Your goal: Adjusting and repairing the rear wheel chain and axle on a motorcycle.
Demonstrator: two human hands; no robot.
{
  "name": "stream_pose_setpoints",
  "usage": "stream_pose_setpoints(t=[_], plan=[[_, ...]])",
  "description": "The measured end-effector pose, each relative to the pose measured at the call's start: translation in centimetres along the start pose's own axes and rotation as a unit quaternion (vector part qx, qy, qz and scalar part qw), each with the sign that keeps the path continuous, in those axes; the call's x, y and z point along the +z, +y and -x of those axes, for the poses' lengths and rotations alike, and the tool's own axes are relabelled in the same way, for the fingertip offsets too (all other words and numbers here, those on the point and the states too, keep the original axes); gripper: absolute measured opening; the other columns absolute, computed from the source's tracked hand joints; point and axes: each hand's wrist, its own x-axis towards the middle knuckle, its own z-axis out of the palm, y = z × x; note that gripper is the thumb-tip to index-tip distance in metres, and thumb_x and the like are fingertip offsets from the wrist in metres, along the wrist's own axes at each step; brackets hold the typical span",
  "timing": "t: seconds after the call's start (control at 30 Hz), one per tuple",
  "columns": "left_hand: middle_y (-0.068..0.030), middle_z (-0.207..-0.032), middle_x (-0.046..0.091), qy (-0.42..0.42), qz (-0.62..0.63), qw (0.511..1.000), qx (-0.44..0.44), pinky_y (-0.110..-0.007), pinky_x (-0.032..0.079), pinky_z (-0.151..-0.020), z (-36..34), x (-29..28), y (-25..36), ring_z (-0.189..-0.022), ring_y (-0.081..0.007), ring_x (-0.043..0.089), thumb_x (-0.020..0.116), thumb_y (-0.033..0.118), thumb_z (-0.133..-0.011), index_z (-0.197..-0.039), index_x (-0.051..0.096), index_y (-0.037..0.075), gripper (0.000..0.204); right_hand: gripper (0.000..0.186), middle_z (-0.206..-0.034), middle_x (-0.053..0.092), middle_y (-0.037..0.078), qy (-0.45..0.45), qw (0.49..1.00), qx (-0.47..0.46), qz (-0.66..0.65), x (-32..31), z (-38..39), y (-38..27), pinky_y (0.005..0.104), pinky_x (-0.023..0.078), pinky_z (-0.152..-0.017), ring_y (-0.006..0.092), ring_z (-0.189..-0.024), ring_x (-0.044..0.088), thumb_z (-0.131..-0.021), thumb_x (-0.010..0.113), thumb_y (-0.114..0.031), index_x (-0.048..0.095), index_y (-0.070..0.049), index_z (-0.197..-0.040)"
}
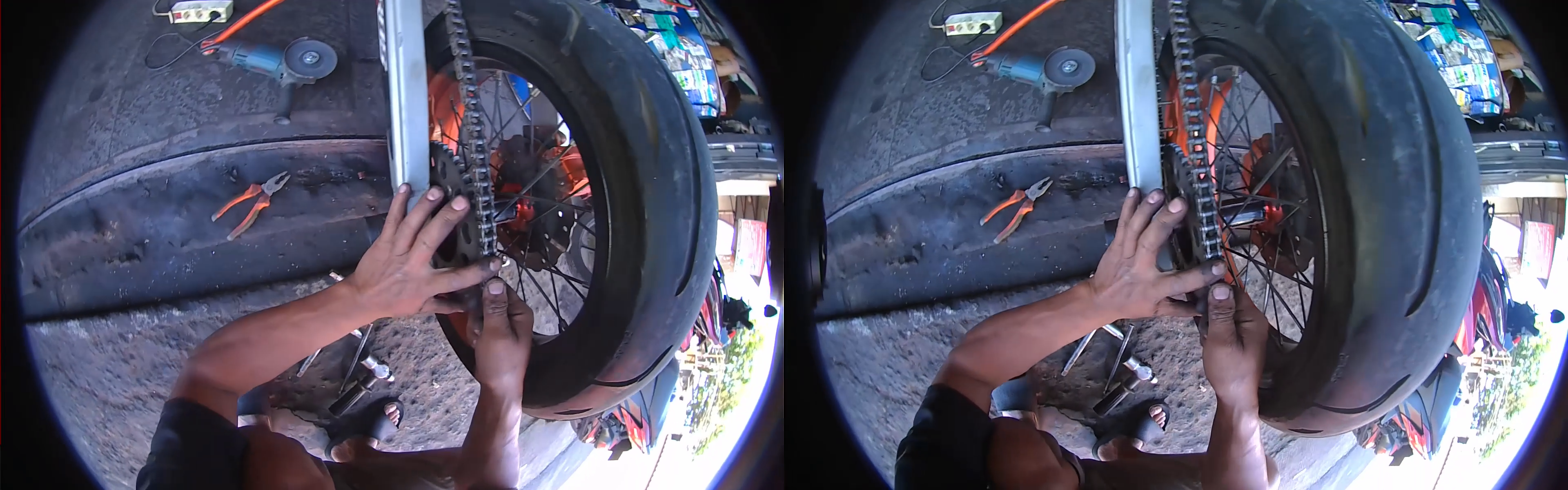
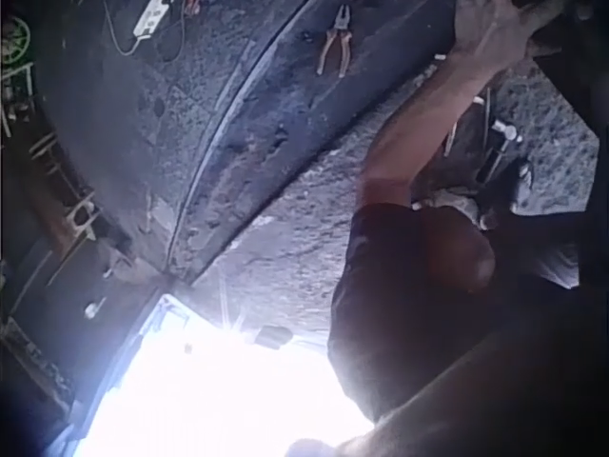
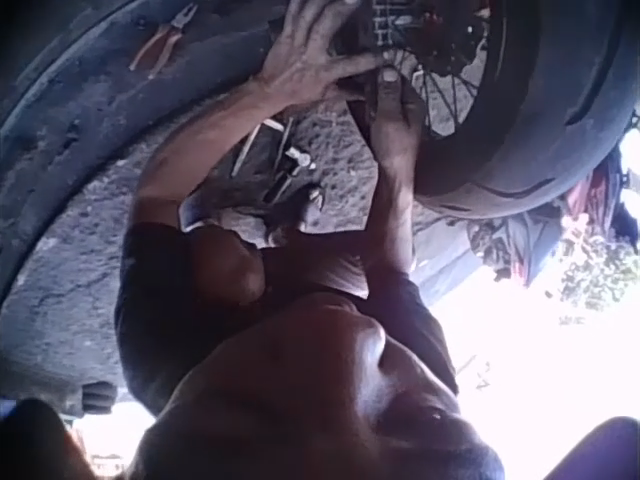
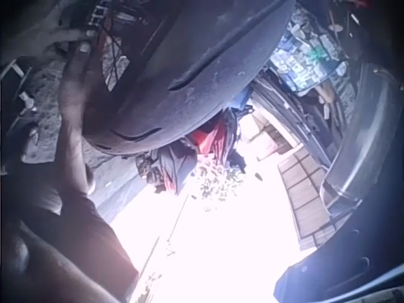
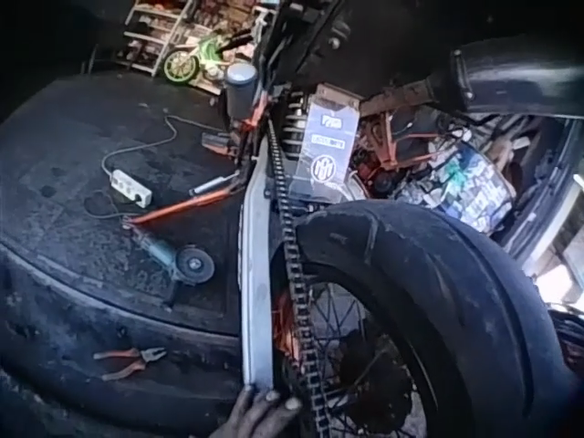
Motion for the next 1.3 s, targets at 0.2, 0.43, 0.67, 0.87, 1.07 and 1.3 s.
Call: stream_pose_setpoints(t=[0.2,0.43,0.67,0.87,1.07,1.3], plan=[[-0.0197,-0.141,0.037,0.011,0.038,0.999,0.012,-0.069,0.028,-0.111,0.0,0.4,0.0,-0.130,-0.0446,0.038,0.082,0.065,-0.050,-0.133,0.057,0.049,0.088,0.043,-0.075,0.046,-0.008,-0.030,0.996,-0.072,-0.040,0.8,0.0,0.8,0.0199,0.026,-0.054,0.0009,-0.063,0.035,-0.104,0.054,-0.042,0.061,0.000,-0.100],[-0.0176,-0.124,0.046,0.034,0.061,0.997,0.021,-0.063,0.036,-0.109,0.3,0.7,-0.2,-0.120,-0.0423,0.047,0.086,0.059,-0.053,-0.140,0.054,0.036,0.096,0.035,-0.073,0.048,-0.006,0.034,0.993,-0.107,0.022,0.3,0.5,1.6,0.0210,0.030,-0.058,0.0028,-0.067,0.038,-0.105,0.055,-0.032,0.059,0.001,-0.095],[-0.0211,-0.127,0.045,0.032,0.027,0.999,0.031,-0.059,0.039,-0.107,0.3,0.2,0.6,-0.123,-0.0451,0.044,0.087,0.057,-0.055,-0.144,0.051,0.024,0.101,0.027,-0.077,0.054,0.000,0.061,0.990,-0.130,0.014,0.2,1.7,2.6,0.0263,0.037,-0.060,0.0078,-0.070,0.043,-0.103,0.056,-0.022,0.059,0.004,-0.098],[-0.0220,-0.132,0.042,0.027,0.005,0.999,-0.024,-0.059,0.034,-0.110,0.5,-0.3,1.6,-0.127,-0.0458,0.039,0.088,0.056,-0.051,-0.146,0.048,0.033,0.106,0.021,-0.087,0.061,0.007,0.083,0.987,-0.130,0.042,-0.2,1.6,5.2,0.0276,0.045,-0.068,0.0099,-0.076,0.052,-0.099,0.063,-0.014,0.058,0.005,-0.104],[-0.0208,-0.134,0.039,-0.002,-0.009,0.999,-0.031,-0.057,0.035,-0.110,0.5,-0.5,1.8,-0.128,-0.0444,0.038,0.092,0.049,-0.047,-0.147,0.047,0.033,0.112,0.046,-0.095,0.064,0.011,0.017,0.999,-0.017,-0.021,0.3,3.3,9.3,0.0290,0.050,-0.066,0.0141,-0.076,0.060,-0.094,0.068,-0.013,0.044,0.002,-0.130],[-0.0226,-0.134,0.039,0.027,-0.016,0.999,0.012,-0.059,0.035,-0.109,0.6,0.1,1.4,-0.125,-0.0452,0.040,0.092,0.051,-0.045,-0.152,0.038,0.029,0.122,0.040,-0.089,0.070,0.026,-0.350,0.861,-0.024,0.368,-5.0,6.4,13.5,0.0465,0.054,-0.080,0.0406,-0.088,0.070,-0.094,0.065,-0.030,0.054,0.002,-0.116]])
